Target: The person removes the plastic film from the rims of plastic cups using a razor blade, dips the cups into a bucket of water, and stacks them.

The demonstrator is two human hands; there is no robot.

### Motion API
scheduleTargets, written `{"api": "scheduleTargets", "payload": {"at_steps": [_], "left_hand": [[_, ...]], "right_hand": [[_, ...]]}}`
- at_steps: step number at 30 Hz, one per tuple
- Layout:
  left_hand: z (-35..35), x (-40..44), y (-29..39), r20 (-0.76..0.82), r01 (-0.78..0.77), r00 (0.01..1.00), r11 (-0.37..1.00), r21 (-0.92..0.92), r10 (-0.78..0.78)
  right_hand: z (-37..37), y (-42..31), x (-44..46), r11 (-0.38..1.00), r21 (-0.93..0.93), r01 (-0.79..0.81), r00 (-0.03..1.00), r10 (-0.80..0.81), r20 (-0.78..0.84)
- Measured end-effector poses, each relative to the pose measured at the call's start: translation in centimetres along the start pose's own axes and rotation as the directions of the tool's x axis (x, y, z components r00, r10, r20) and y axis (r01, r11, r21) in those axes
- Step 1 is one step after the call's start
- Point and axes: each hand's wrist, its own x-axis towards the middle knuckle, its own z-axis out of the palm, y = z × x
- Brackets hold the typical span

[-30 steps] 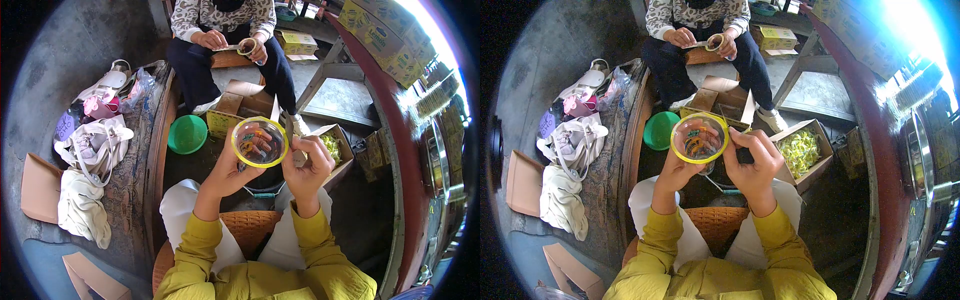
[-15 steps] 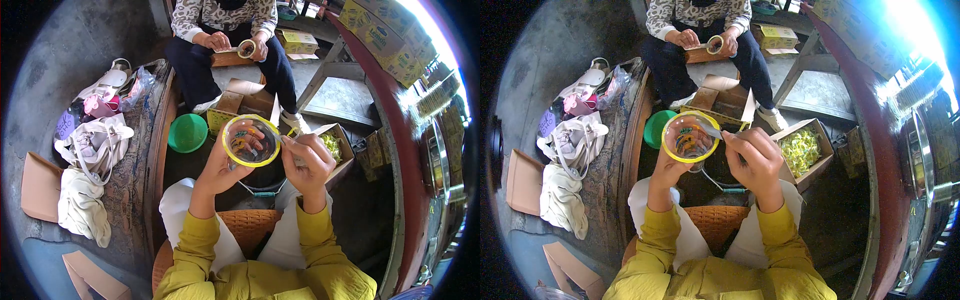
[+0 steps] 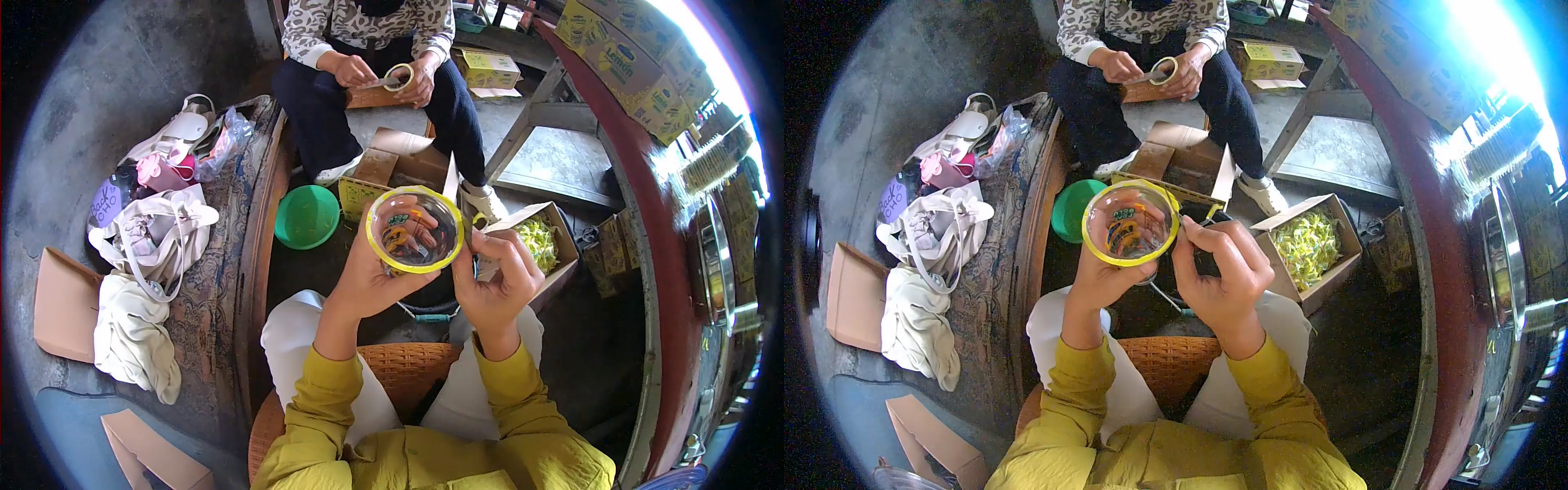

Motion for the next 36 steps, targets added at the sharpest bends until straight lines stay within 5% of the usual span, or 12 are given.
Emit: {"api": "scheduleTargets", "payload": {"at_steps": [9, 16, 24, 36], "left_hand": [[0.0, -0.1, 0.1, 0.101, 0.031, 0.994, 0.999, -0.025, -0.029], [-0.4, -0.4, -0.3, 0.144, 0.074, 0.988, 0.99, -0.122, -0.056], [-1.2, 0.0, 0.3, 0.121, -0.049, 0.992, 0.981, 0.189, 0.027], [-0.8, 0.2, 1.4, 0.067, 0.0, 0.998, 0.984, 0.179, -0.012]], "right_hand": [[-0.5, 0.6, 0.5, 0.998, 0.058, -0.015, 1.0, 0.014, 0.023], [-1.2, 1.3, 1.2, 0.989, 0.039, 0.142, 0.982, -0.145, 0.118], [-1.5, 1.6, 1.5, 0.926, -0.011, 0.376, 0.911, -0.367, 0.188], [-1.3, 1.7, 1.1, 0.967, 0.055, 0.25, 0.951, -0.256, 0.175]]}}
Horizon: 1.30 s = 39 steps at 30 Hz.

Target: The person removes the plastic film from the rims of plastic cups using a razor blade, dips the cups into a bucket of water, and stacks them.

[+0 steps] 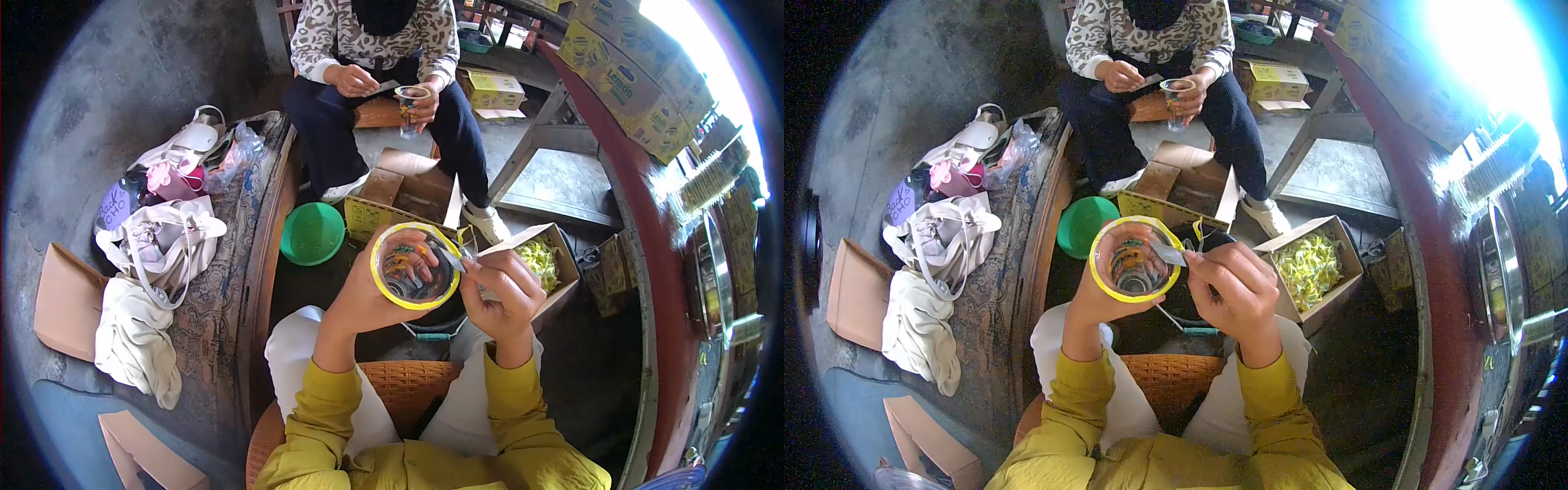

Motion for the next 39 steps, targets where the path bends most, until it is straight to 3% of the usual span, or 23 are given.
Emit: {"api": "scheduleTargets", "payload": {"at_steps": [4, 7, 11, 14, 17, 22, 26, 28, 34, 38, 39], "left_hand": [[0.8, 0.1, 0.5, 0.023, 0.029, 0.999, 1.0, 0.005, -0.029], [1.3, 0.0, 0.1, 0.096, 0.113, 0.99, 0.988, -0.101, -0.103], [1.6, -0.1, -0.7, 0.113, 0.043, 0.993, 0.985, -0.166, -0.024], [1.5, 0.0, -0.8, 0.085, -0.019, 0.996, 0.999, -0.045, 0.023], [1.7, -0.2, -1.2, 0.037, 0.045, 0.999, 0.975, -0.217, -0.037], [1.3, -0.1, -1.2, 0.0, 0.045, 0.999, 0.973, -0.225, -0.046], [0.4, -0.2, -1.4, -0.014, 0.05, 0.999, 0.992, -0.116, -0.052], [-0.2, 0.2, -0.9, -0.012, 0.035, 0.999, 0.999, 0.013, -0.035], [-0.4, 0.4, -0.6, 0.007, 0.024, 1.0, 0.995, 0.093, -0.024], [0.3, 0.7, -0.5, 0.023, -0.062, 0.998, 0.983, 0.171, 0.059], [0.3, 0.7, -0.5, 0.021, -0.011, 1.0, 0.992, 0.128, 0.009]], "right_hand": [[0.0, -0.2, 0.2, 0.997, 0.04, -0.066, 0.997, 0.067, -0.036], [-0.4, -0.4, 0.1, 0.985, 0.088, -0.151, 0.987, 0.155, -0.04], [-0.5, -0.1, -0.2, 0.948, 0.199, -0.247, 0.963, 0.263, -0.06], [-0.1, 0.0, -0.4, 0.922, 0.256, -0.289, 0.942, 0.321, -0.095], [-0.1, -0.3, -0.4, 0.917, 0.227, -0.328, 0.928, 0.357, -0.103], [-0.2, -0.4, 0.1, 0.972, 0.1, -0.212, 0.973, 0.219, -0.071], [-0.5, 0.6, 0.4, 0.999, -0.047, 0.011, 1.0, -0.011, -0.01], [-0.8, 0.8, 0.3, 0.997, -0.07, 0.041, 0.999, -0.039, 0.038], [-0.1, 0.4, 0.0, 0.99, -0.126, 0.06, 0.997, -0.054, 0.055], [0.2, 0.5, -0.1, 0.993, -0.113, 0.023, 0.999, -0.021, 0.025], [0.3, 0.6, 0.0, 0.995, -0.102, 0.012, 1.0, -0.011, 0.008]]}}
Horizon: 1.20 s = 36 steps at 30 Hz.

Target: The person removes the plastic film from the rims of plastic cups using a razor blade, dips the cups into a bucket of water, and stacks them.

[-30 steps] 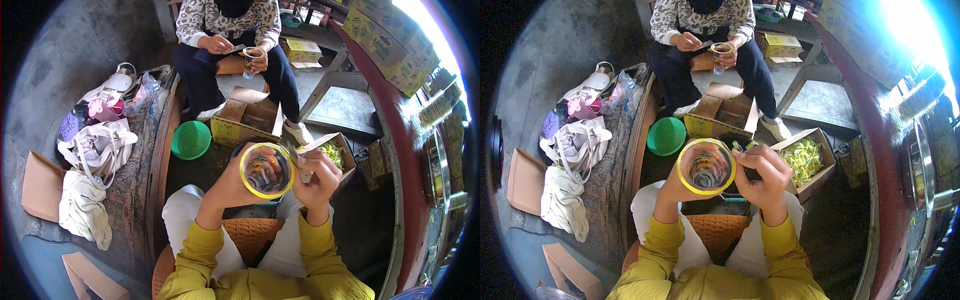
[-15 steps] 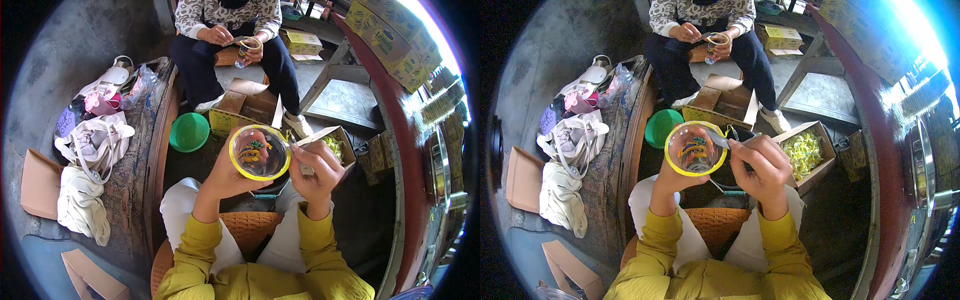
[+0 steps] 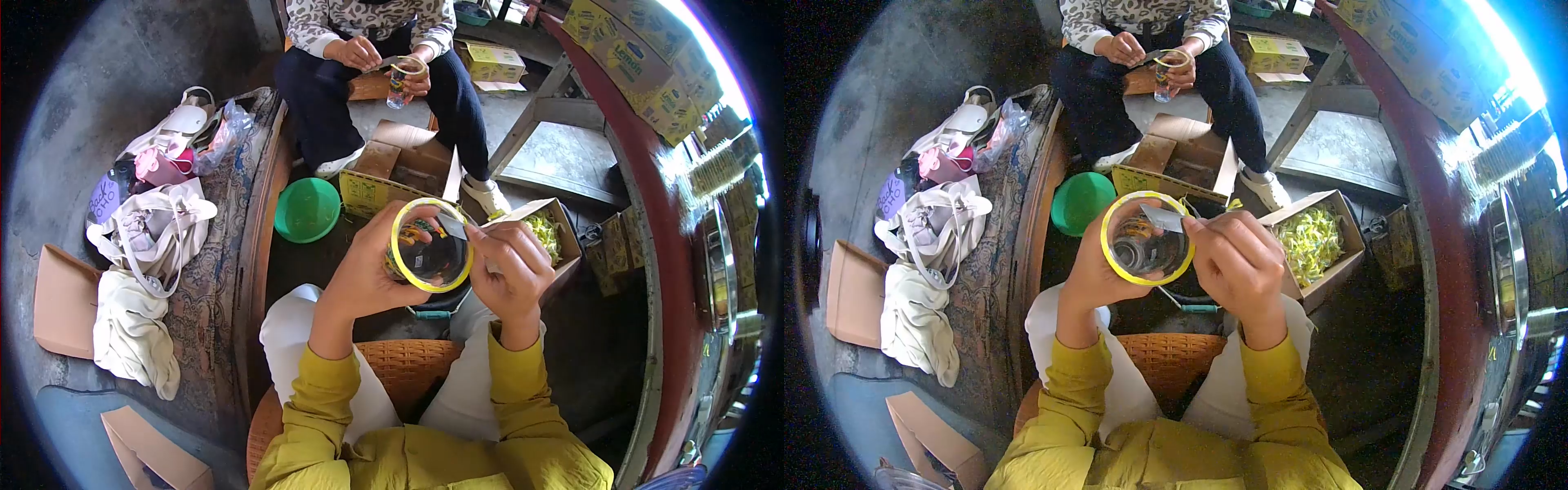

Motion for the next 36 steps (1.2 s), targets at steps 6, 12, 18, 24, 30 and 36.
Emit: {"api": "scheduleTargets", "payload": {"at_steps": [6, 12, 18, 24, 30, 36], "left_hand": [[0.6, -0.2, -0.7, 0.0, 0.011, 1.0, 0.986, -0.165, -0.011], [1.0, -0.1, -1.2, -0.052, -0.067, 0.997, 0.985, -0.161, 0.06], [0.5, -0.2, -0.9, -0.043, -0.074, 0.997, 0.989, -0.124, 0.069], [0.5, -0.2, -0.7, -0.044, -0.047, 0.998, 0.986, -0.159, 0.04], [0.6, -0.4, -0.9, -0.105, -0.036, 0.994, 0.983, -0.18, 0.017], [1.1, -0.3, -1.0, -0.127, -0.063, 0.991, 0.98, -0.188, 0.04]], "right_hand": [[0.3, -0.4, -0.6, 0.91, 0.287, -0.299, 0.939, 0.334, -0.079], [0.5, -0.6, -0.9, 0.843, 0.404, -0.356, 0.886, 0.442, -0.142], [0.6, -0.9, -0.5, 0.913, 0.263, -0.312, 0.92, 0.359, -0.156], [0.9, -1.0, -0.7, 0.934, 0.212, -0.287, 0.927, 0.327, -0.183], [0.5, -1.5, -0.6, 0.94, 0.23, -0.252, 0.935, 0.298, -0.194], [0.9, -1.7, -0.7, 0.936, 0.232, -0.263, 0.927, 0.312, -0.207]]}}
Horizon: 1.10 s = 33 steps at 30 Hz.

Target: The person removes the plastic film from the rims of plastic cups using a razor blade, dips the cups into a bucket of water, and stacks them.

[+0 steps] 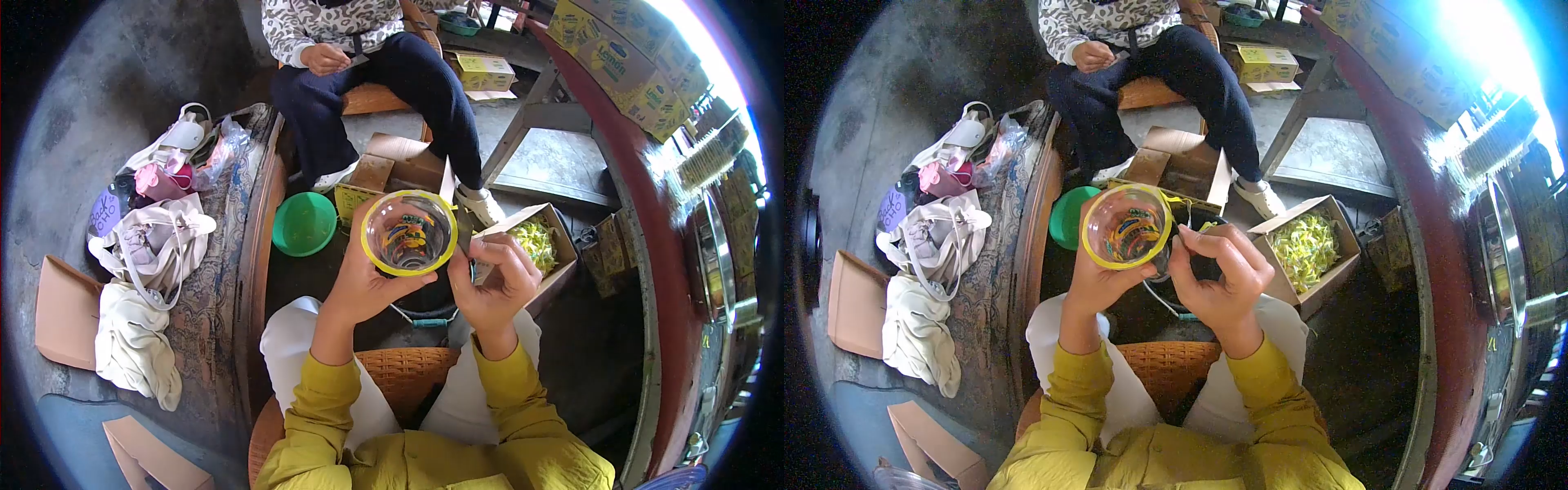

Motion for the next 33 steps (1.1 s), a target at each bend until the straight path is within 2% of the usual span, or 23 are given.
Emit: {"api": "scheduleTargets", "payload": {"at_steps": [3, 7, 10, 14, 18, 25, 27, 30, 33], "left_hand": [[0.0, 0.2, -0.2, 0.029, -0.011, 1.0, 1.0, 0.008, 0.011], [0.1, 0.1, -0.1, 0.018, 0.053, 0.998, 0.998, 0.017, -0.054], [0.3, 0.0, 0.1, 0.068, 0.081, 0.994, 0.994, 0.072, -0.086], [0.0, 0.0, 0.4, 0.093, 0.059, 0.993, 0.991, 0.12, -0.071], [-0.1, -0.1, -0.2, 0.111, 0.06, 0.991, 0.996, 0.073, -0.068], [-0.6, 0.0, 0.0, 0.059, 0.053, 0.997, 0.997, 0.048, -0.056], [-0.7, -0.1, -0.1, 0.042, 0.059, 0.997, 0.998, 0.006, -0.059], [-0.7, 0.1, 0.5, 0.071, 0.065, 0.995, 0.994, 0.091, -0.071], [-0.7, -0.1, 0.1, 0.078, 0.065, 0.995, 0.997, 0.042, -0.068]], "right_hand": [[0.0, 0.0, 0.1, 0.999, -0.039, 0.023, 1.0, -0.023, -0.007], [0.2, -0.1, 0.0, 0.995, -0.092, 0.049, 0.998, -0.052, -0.03], [-0.1, -0.1, 0.2, 0.988, -0.155, -0.012, 1.0, 0.01, -0.015], [-0.6, 0.4, 0.9, 0.992, -0.095, -0.087, 0.993, 0.094, 0.074], [-0.7, 0.8, 0.8, 0.993, -0.022, -0.12, 0.991, 0.121, 0.06], [-0.7, 0.5, 0.8, 0.997, 0.021, -0.07, 0.995, 0.069, 0.065], [-0.5, 0.4, 0.9, 0.999, -0.022, -0.035, 0.995, 0.037, 0.089], [-0.4, 0.5, 0.9, 0.999, -0.041, -0.015, 0.996, 0.019, 0.091], [-0.4, 0.6, 0.8, 0.997, -0.071, 0.013, 0.996, -0.007, 0.086]]}}
